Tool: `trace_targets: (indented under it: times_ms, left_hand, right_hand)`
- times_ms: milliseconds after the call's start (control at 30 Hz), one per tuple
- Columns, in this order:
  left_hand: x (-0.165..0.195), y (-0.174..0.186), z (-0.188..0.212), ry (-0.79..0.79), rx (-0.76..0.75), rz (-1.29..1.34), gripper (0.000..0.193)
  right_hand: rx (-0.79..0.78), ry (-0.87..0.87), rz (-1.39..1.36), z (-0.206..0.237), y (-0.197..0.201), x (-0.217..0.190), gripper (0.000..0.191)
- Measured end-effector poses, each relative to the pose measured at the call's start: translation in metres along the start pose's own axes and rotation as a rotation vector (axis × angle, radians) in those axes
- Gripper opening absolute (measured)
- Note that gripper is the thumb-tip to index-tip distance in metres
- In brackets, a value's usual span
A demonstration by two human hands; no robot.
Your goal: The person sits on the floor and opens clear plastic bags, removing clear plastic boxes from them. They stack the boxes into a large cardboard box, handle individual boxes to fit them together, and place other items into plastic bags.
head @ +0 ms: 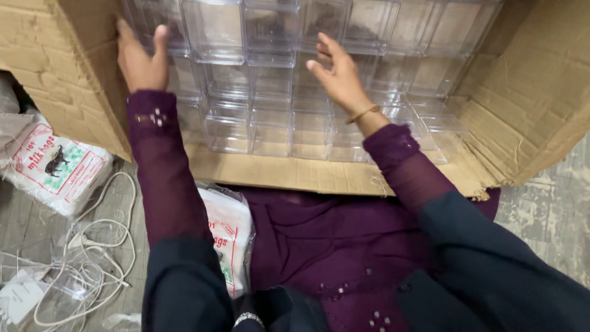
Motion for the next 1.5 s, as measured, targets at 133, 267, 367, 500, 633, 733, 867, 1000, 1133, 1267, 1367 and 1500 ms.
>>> trace_targets:
  times_ms: [133, 267, 367, 500, 633, 733, 867, 1000, 1133, 1267, 1367, 1500]
  left_hand:
    - [0.013, -0.012, -0.014, -0.033, 0.038, 0.044, 0.086]
    - [0.028, 0.013, 0.004, 0.07, 0.016, -0.007, 0.075]
    - [0.036, 0.037, 0.032, 0.002, 0.012, -0.082, 0.071]
    - [0.031, 0.067, 0.095, -0.023, -0.051, -0.146, 0.072]
    - [0.019, 0.079, 0.153, 0.019, -0.17, 0.026, 0.092]
    - [0.008, 0.062, 0.18, 0.099, -0.2, -0.165, 0.096]
    - [0.001, 0.037, 0.207, 0.088, -0.195, -0.317, 0.095]
    - [0.009, 0.025, 0.217, 0.112, -0.162, -0.241, 0.093]
    - [0.039, 0.019, 0.207, 0.183, -0.022, -0.224, 0.087]
    - [0.075, 0.011, 0.173, 0.094, -0.002, -0.094, 0.056]
    - [0.084, -0.014, 0.13, 0.203, -0.173, -0.125, 0.054]
    - [0.071, -0.054, 0.092, 0.544, -0.534, -0.455, 0.067]
  right_hand:
    - [-0.102, -0.001, -0.171, -0.018, -0.034, -0.009, 0.082]
    - [-0.076, -0.039, -0.125, -0.01, -0.026, -0.03, 0.086]
    - [-0.159, -0.079, -0.203, 0.03, -0.01, -0.041, 0.081]
    - [-0.234, -0.16, -0.194, 0.092, -0.023, -0.043, 0.07]
    - [-0.291, -0.187, -0.216, 0.148, -0.053, -0.026, 0.064]
    - [-0.263, -0.2, -0.254, 0.17, -0.069, -0.009, 0.054]
    - [-0.248, -0.116, -0.163, 0.176, -0.077, -0.001, 0.059]
    - [-0.348, -0.078, -0.12, 0.172, -0.071, -0.004, 0.067]
    - [-0.374, -0.011, 0.021, 0.161, -0.051, -0.005, 0.067]
    - [-0.022, 0.118, 0.143, 0.113, -0.014, -0.004, 0.051]
    - [0.164, 0.136, 0.157, 0.041, 0.005, -0.001, 0.071]
    - [0.407, 0.361, 0.446, -0.03, -0.002, -0.012, 0.091]
Point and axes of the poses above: each hand's wrist, its own z-axis away from the middle knuckle, its own y-axis out of the back of the hand, x = y × z, the point moved 4 cm from there along -z, towards the middle knuckle, and after that the axes turned 7 degrees about z, right-handed, at the moved point
